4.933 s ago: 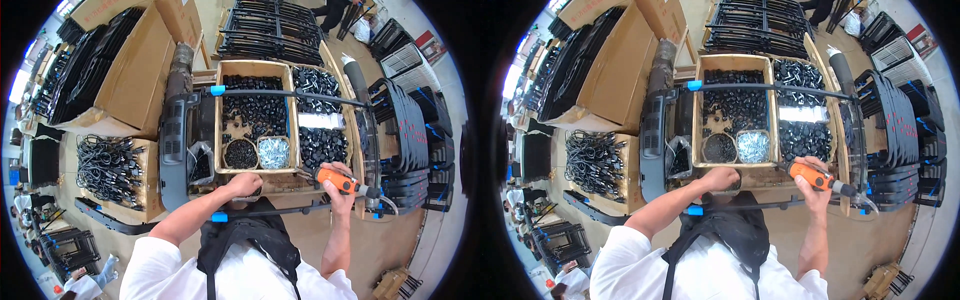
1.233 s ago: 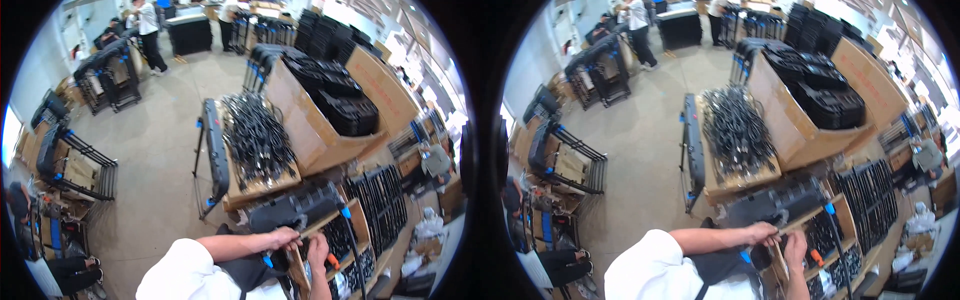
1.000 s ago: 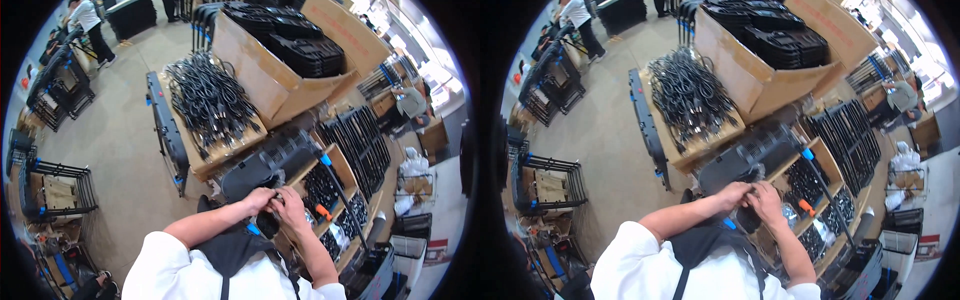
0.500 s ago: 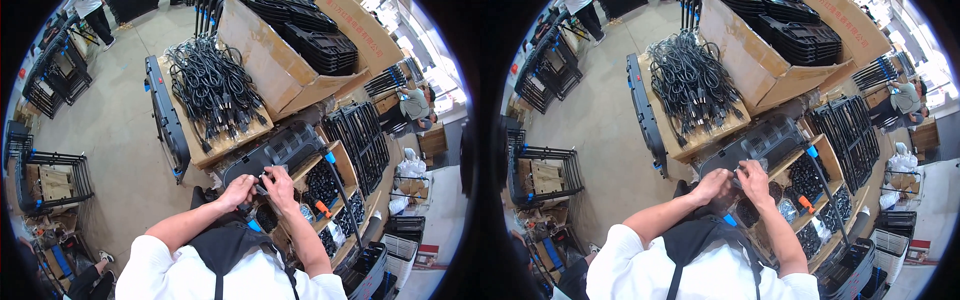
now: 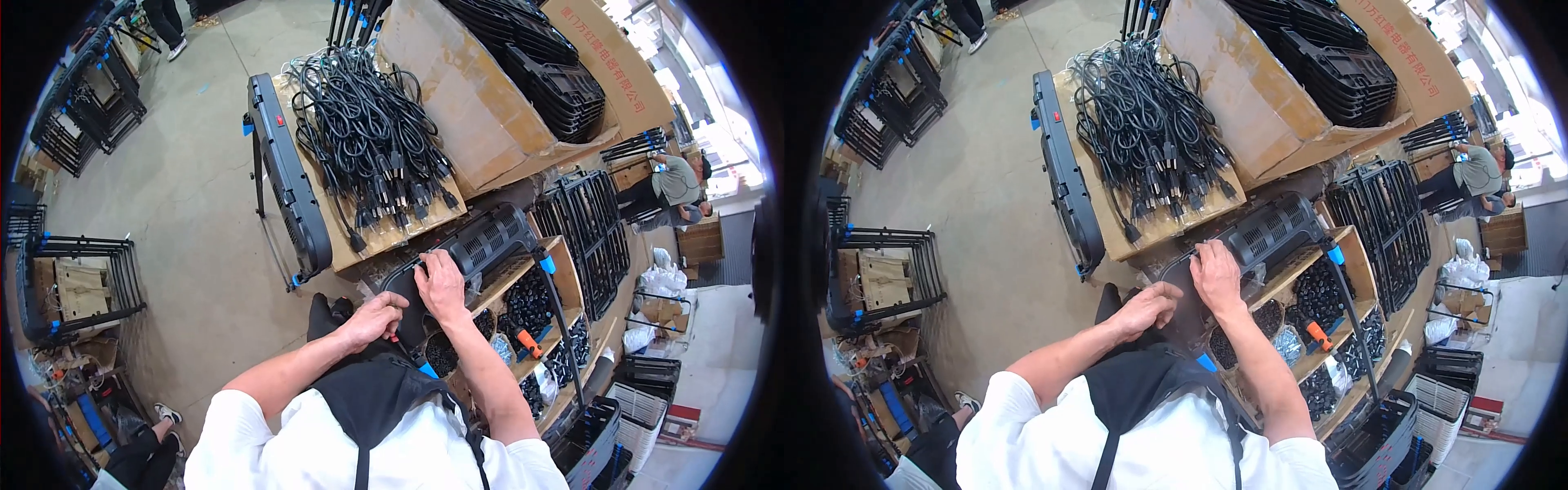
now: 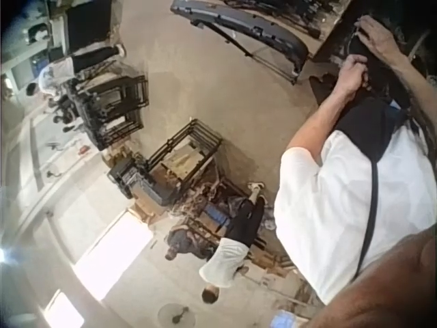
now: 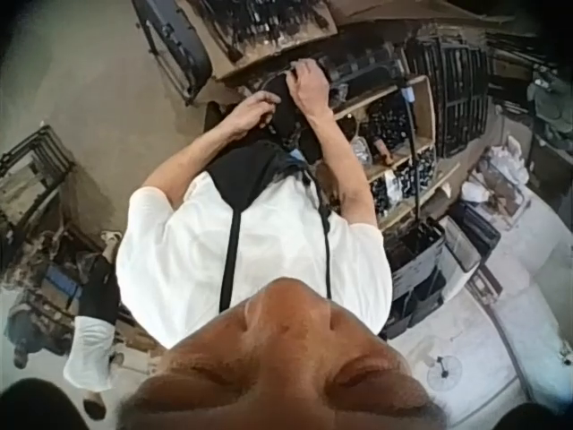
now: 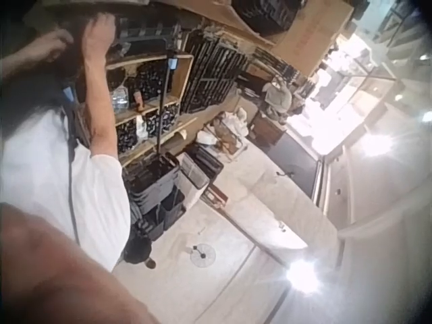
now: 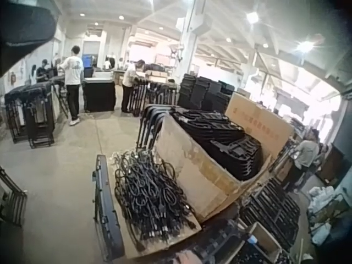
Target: Assembling internal components and power cords into a plastic heater housing.
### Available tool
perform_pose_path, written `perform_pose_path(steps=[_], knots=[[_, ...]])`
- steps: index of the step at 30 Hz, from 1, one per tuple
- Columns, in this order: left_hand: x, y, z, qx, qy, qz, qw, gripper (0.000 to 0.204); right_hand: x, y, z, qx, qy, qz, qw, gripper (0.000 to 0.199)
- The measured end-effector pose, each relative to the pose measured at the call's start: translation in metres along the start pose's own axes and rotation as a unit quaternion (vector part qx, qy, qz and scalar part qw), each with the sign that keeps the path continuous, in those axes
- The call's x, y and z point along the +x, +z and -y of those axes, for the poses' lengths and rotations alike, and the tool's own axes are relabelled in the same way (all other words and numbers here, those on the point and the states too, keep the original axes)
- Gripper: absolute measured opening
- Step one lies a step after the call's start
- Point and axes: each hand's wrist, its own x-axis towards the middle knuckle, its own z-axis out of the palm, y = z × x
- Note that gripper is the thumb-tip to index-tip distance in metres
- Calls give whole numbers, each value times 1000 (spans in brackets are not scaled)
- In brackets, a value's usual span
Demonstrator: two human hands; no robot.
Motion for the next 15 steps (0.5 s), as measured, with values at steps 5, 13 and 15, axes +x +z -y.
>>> perform_pose_path(steps=[5,13,15], knots=[[2,-2,-19,63,5,37,997,34,7,-8,10,-39,-11,23,999,24],[30,-6,-14,284,221,30,933,38,3,-49,-1,283,315,30,906,17],[33,3,-35,235,59,94,966,38,-4,-53,-4,351,331,3,876,18]])
